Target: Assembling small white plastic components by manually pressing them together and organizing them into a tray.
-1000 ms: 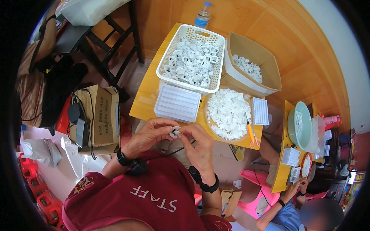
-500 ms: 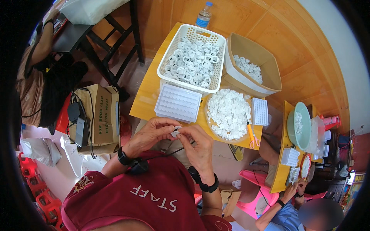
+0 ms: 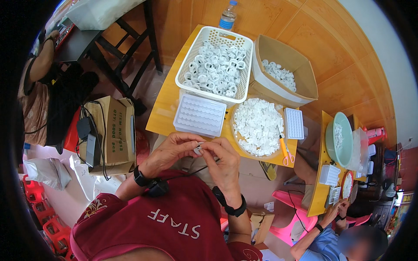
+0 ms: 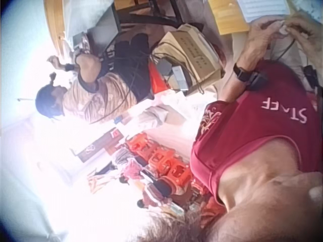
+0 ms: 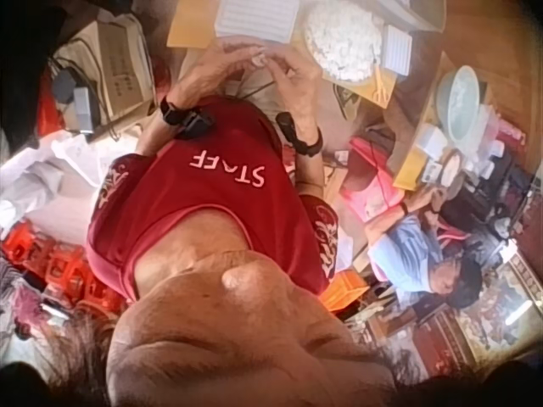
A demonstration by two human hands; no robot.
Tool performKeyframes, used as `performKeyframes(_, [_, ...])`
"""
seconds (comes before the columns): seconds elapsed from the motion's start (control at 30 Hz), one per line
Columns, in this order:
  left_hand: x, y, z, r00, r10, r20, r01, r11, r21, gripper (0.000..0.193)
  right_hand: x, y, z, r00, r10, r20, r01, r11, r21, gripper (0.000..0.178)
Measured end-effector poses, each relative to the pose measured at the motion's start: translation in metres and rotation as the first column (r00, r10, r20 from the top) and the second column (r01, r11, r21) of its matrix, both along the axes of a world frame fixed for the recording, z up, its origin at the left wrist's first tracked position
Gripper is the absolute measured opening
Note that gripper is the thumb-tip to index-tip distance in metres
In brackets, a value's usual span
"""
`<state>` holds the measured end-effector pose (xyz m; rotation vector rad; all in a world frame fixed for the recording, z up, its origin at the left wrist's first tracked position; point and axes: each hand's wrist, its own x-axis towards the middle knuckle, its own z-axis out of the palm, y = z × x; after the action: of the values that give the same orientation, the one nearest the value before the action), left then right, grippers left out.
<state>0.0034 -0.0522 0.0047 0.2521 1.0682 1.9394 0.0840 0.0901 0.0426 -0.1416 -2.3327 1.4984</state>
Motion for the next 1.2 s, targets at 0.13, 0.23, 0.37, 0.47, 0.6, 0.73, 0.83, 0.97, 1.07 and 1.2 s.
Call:
performKeyframes(0.13, [0.001,0.001,0.000,1.000,0.010,0.006,-0.010,1.000,0.001,0.024,0.002,-0.004,0.001,1.000,-0.027,-0.011,0.028,0.994,0.104,0.014])
performKeyframes(0.23, [0.002,0.002,0.000,0.999,0.015,0.030,-0.015,1.000,-0.014,0.024,0.002,-0.007,-0.003,0.995,-0.048,-0.090,0.065,0.977,0.201,0.016])
performKeyframes(0.37, [0.002,0.002,0.000,0.991,0.015,-0.133,-0.020,0.999,-0.031,0.017,0.003,-0.012,-0.007,0.989,-0.092,-0.118,0.110,0.981,0.159,0.017])
performKeyframes(0.47, [0.003,0.003,0.007,0.990,0.054,-0.132,-0.055,0.999,-0.001,0.013,0.003,-0.014,-0.013,0.988,-0.132,-0.084,0.129,0.991,-0.045,0.016])
performKeyframes(0.6, [0.005,0.006,0.008,0.985,0.113,-0.129,-0.113,0.994,0.003,0.011,0.008,-0.009,-0.019,0.986,-0.143,0.082,0.165,0.848,-0.504,0.014])
performKeyframes(0.73, [0.007,0.008,0.004,0.978,0.100,-0.184,-0.102,0.995,-0.001,0.011,0.006,-0.012,-0.018,0.984,-0.102,0.143,0.165,0.814,-0.557,0.011])
performKeyframes(0.83, [0.009,0.009,0.001,0.968,0.105,-0.229,-0.117,0.992,-0.041,0.012,0.005,-0.010,-0.024,0.988,-0.076,0.137,0.141,0.812,-0.566,0.010])
performKeyframes(0.97, [0.011,0.012,-0.002,0.915,0.166,-0.368,-0.195,0.980,-0.044,0.010,0.002,-0.013,-0.028,0.989,-0.097,0.109,0.143,0.781,-0.608,0.011])
performKeyframes(1.07, [0.012,0.012,-0.003,0.897,0.171,-0.408,-0.221,0.972,-0.078,0.008,0.001,-0.015,-0.030,0.988,-0.112,0.107,0.154,0.774,-0.615,0.010])
performKeyframes(1.2, [0.012,0.013,-0.004,0.893,0.180,-0.412,-0.232,0.970,-0.079,0.006,0.000,-0.015,-0.036,0.988,-0.115,0.106,0.156,0.777,-0.609,0.011])
